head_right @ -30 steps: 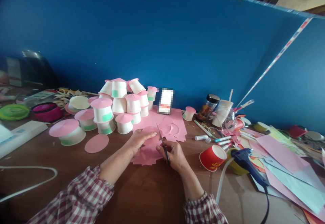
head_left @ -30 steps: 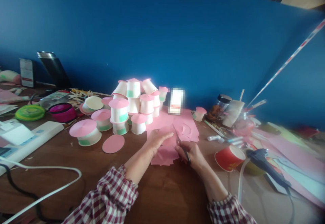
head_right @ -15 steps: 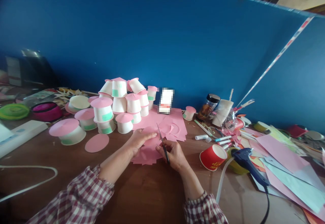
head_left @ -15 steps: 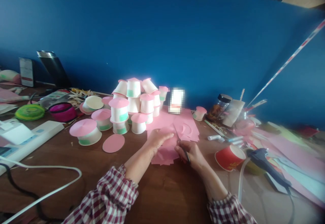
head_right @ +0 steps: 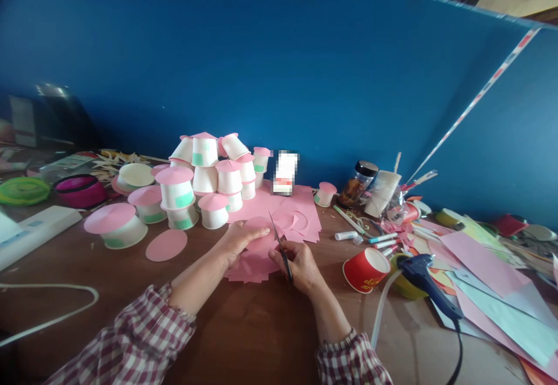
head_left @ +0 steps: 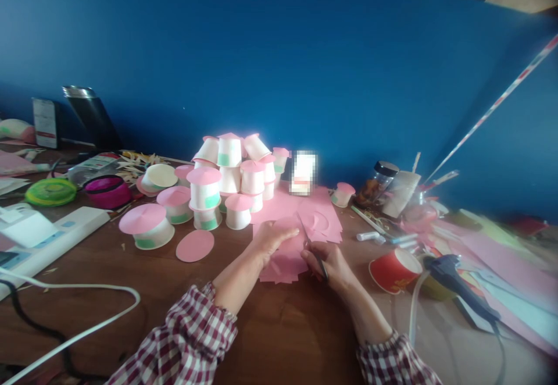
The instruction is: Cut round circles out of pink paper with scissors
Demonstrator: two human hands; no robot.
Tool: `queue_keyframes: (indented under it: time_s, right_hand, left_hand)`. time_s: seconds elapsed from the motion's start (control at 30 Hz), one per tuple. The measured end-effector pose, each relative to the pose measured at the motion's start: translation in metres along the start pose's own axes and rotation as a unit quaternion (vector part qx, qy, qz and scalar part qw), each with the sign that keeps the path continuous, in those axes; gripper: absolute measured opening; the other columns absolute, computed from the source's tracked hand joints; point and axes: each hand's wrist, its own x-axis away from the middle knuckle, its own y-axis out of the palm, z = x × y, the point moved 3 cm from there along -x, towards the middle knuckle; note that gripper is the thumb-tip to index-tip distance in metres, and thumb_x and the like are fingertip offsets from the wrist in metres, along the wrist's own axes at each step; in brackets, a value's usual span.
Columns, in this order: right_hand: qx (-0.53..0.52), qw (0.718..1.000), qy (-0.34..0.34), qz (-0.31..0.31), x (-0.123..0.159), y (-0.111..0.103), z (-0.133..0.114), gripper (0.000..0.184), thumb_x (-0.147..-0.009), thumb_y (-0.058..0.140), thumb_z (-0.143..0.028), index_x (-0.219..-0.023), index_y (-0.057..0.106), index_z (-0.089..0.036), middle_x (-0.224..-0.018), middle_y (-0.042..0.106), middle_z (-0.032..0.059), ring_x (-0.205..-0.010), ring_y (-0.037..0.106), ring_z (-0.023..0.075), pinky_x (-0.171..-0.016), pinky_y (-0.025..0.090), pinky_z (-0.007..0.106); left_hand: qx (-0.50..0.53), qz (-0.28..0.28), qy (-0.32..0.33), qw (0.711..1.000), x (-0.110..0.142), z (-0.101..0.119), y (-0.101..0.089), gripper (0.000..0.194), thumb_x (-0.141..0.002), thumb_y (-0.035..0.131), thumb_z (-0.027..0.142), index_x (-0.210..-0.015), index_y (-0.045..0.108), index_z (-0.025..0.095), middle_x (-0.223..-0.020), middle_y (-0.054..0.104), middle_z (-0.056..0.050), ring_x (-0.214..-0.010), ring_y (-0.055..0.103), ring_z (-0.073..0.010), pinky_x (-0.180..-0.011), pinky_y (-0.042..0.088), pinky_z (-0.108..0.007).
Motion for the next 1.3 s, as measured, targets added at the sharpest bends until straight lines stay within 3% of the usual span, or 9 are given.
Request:
queue_keyframes:
  time_s: [0.37, 0.5, 0.8, 1.07, 1.3]
  right_hand:
    - [0.013, 1.0, 0.003, -0.001, 0.0, -0.002, 0.0, 0.036, -0.078, 0.063, -0.043, -0.056, 0.051, -0.017, -0.042, 0.044, -0.0055, -0.036, 0.039, 0.0076, -0.036, 0.025, 0.019]
    - [0.013, 1.0, -0.003, -0.006, 0.001, -0.002, 0.001, 0.035, -0.078, 0.062, -0.042, -0.056, 0.051, -0.017, -0.041, 0.044, -0.0059, -0.035, 0.037, 0.0074, -0.035, 0.025, 0.019]
    - [-0.008, 1.0, 0.008, -0.017, 0.001, 0.001, 0.0, 0.029, -0.077, 0.064, -0.04, -0.062, 0.053, -0.017, -0.045, 0.045, -0.0063, -0.035, 0.037, 0.0068, -0.036, 0.025, 0.019]
    - [0.006, 1.0, 0.0, -0.023, 0.002, 0.0, -0.001, 0.03, -0.079, 0.062, -0.039, -0.062, 0.052, -0.017, -0.046, 0.047, -0.0053, -0.04, 0.04, 0.0077, -0.041, 0.029, 0.019]
    - [-0.006, 0.999, -0.003, -0.033, 0.0, 0.0, 0.0, 0.033, -0.08, 0.06, -0.043, -0.063, 0.051, -0.016, -0.047, 0.044, -0.0059, -0.038, 0.037, 0.0069, -0.038, 0.025, 0.019]
  left_hand:
    - [0.03, -0.019, 0.016, 0.999, 0.001, 0.004, -0.001, 0.07, -0.048, 0.083, 0.043, -0.104, 0.055, 0.011, -0.092, 0.068, -0.015, -0.083, 0.064, -0.0272, -0.065, 0.05, -0.034]
    - [0.04, -0.016, 0.001, 0.999, 0.0, 0.005, -0.004, 0.072, -0.045, 0.084, 0.041, -0.104, 0.056, 0.011, -0.088, 0.068, -0.014, -0.078, 0.064, -0.0265, -0.062, 0.051, -0.034]
    - [0.054, -0.047, 0.002, 0.997, 0.004, 0.011, -0.001, 0.047, -0.049, 0.082, 0.038, -0.086, 0.066, 0.012, -0.076, 0.069, -0.009, -0.071, 0.065, -0.0247, -0.058, 0.051, -0.033]
    - [0.022, -0.057, -0.007, 0.998, 0.004, 0.005, 0.0, 0.056, -0.051, 0.081, 0.043, -0.094, 0.061, 0.014, -0.077, 0.069, -0.009, -0.066, 0.065, -0.0255, -0.059, 0.052, -0.037]
    - [0.02, -0.031, -0.005, 0.999, 0.002, 0.005, -0.001, 0.057, -0.048, 0.082, 0.038, -0.095, 0.06, 0.014, -0.077, 0.068, -0.007, -0.072, 0.065, -0.0251, -0.063, 0.052, -0.034]
